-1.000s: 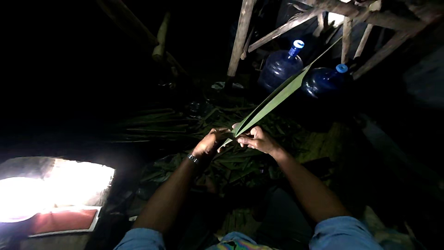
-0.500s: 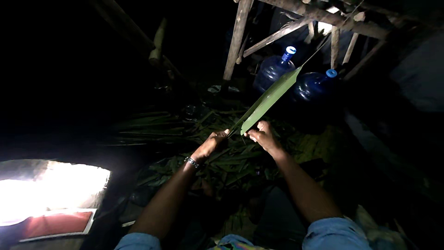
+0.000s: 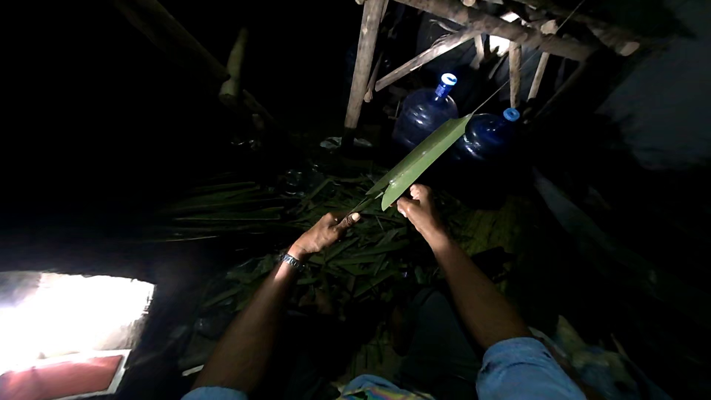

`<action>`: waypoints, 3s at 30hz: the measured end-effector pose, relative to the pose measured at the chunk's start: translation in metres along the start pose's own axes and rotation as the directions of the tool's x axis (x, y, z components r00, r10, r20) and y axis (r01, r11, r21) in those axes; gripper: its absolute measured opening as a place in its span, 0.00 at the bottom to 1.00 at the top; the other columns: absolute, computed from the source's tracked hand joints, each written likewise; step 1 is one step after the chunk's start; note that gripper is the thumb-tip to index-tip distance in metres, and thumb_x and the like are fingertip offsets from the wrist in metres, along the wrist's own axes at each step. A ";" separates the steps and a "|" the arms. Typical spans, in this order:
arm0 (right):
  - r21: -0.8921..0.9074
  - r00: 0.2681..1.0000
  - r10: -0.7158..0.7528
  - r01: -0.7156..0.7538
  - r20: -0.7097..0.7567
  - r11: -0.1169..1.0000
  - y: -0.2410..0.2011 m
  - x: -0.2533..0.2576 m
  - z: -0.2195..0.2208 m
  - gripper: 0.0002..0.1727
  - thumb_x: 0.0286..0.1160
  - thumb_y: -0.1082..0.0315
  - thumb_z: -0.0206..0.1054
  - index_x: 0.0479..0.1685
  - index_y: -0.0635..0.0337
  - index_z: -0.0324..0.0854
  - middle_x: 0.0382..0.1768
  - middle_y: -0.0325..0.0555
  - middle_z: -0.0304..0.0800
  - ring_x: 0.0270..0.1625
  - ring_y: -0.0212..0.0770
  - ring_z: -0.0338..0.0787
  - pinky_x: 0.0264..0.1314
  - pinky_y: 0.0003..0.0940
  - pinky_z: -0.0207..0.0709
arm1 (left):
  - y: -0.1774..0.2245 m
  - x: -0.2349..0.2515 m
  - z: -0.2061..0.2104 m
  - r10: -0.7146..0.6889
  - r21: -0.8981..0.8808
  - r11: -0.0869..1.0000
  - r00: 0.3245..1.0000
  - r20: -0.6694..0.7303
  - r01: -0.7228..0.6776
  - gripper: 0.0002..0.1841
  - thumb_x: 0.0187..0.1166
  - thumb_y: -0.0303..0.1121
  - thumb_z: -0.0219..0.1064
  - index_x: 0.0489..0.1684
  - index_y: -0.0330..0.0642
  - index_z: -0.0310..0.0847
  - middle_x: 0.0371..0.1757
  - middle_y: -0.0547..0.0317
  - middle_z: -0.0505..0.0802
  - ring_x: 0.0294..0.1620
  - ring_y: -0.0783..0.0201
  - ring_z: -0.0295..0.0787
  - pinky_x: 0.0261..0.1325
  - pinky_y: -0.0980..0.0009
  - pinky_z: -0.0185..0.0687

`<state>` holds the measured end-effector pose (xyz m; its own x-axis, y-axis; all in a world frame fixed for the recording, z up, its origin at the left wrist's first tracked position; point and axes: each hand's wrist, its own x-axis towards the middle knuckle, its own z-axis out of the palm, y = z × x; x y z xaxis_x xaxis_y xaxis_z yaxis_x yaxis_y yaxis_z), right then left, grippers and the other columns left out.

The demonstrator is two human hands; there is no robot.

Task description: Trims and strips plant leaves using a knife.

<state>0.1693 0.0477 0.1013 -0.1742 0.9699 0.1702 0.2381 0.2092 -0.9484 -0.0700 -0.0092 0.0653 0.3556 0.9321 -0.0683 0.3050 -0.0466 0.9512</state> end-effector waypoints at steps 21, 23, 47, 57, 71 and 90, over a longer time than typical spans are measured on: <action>0.314 0.919 0.141 -0.020 -0.367 0.949 0.016 0.022 -0.089 0.13 0.85 0.76 0.58 0.63 0.60 0.79 0.29 0.37 0.84 0.13 0.24 0.68 0.13 0.17 0.65 | -0.024 -0.032 -0.058 -0.371 0.000 0.927 0.916 -0.153 0.375 0.31 0.93 0.56 0.46 0.70 0.36 0.79 0.57 0.42 0.89 0.55 0.53 0.86 0.63 0.50 0.80; 0.223 0.987 0.104 -0.074 -0.125 0.972 0.019 0.013 -0.078 0.14 0.84 0.75 0.58 0.64 0.59 0.80 0.30 0.38 0.85 0.16 0.26 0.70 0.17 0.20 0.67 | -0.025 -0.028 -0.050 -0.322 -0.019 0.945 0.924 -0.205 0.326 0.35 0.91 0.61 0.40 0.67 0.41 0.82 0.52 0.50 0.90 0.50 0.62 0.86 0.57 0.58 0.82; 0.159 0.897 0.002 -0.081 0.441 0.984 0.001 -0.003 -0.013 0.14 0.80 0.73 0.63 0.60 0.64 0.84 0.28 0.38 0.86 0.17 0.21 0.67 0.19 0.16 0.61 | -0.011 -0.011 -0.007 -0.024 -0.170 0.985 0.988 -0.151 -0.002 0.15 0.90 0.33 0.57 0.34 0.41 0.87 0.21 0.72 0.80 0.20 0.81 0.70 0.25 0.82 0.68; 0.241 0.981 0.136 -0.167 0.140 0.956 -0.004 -0.006 0.003 0.06 0.84 0.75 0.61 0.52 0.64 0.81 0.27 0.41 0.84 0.15 0.24 0.67 0.17 0.18 0.63 | -0.022 -0.001 0.023 0.273 0.346 0.929 0.869 -0.413 -0.127 0.15 0.87 0.39 0.62 0.48 0.38 0.92 0.35 0.52 0.94 0.35 0.62 0.91 0.48 0.56 0.87; 0.317 0.986 0.109 -0.063 -0.127 0.946 -0.009 0.000 -0.022 0.06 0.84 0.75 0.62 0.50 0.59 0.83 0.28 0.40 0.86 0.13 0.23 0.65 0.14 0.16 0.60 | -0.018 -0.005 0.027 0.369 0.477 0.870 0.809 -0.458 -0.127 0.18 0.86 0.42 0.61 0.51 0.39 0.93 0.37 0.50 0.97 0.38 0.53 0.95 0.47 0.45 0.87; 0.447 0.827 0.210 0.055 -0.521 0.893 0.008 0.007 -0.115 0.08 0.90 0.72 0.55 0.57 0.55 0.76 0.30 0.34 0.83 0.11 0.23 0.64 0.12 0.15 0.62 | -0.044 -0.019 -0.044 0.097 0.196 0.981 0.879 -0.467 -0.004 0.13 0.86 0.33 0.64 0.49 0.31 0.89 0.39 0.55 0.93 0.39 0.74 0.86 0.53 0.71 0.83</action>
<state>0.2799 0.0707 0.1252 0.4035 0.9114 0.0810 -0.2245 0.1844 -0.9569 -0.1295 -0.0086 0.0377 -0.0708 0.9824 0.1726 0.4712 -0.1196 0.8739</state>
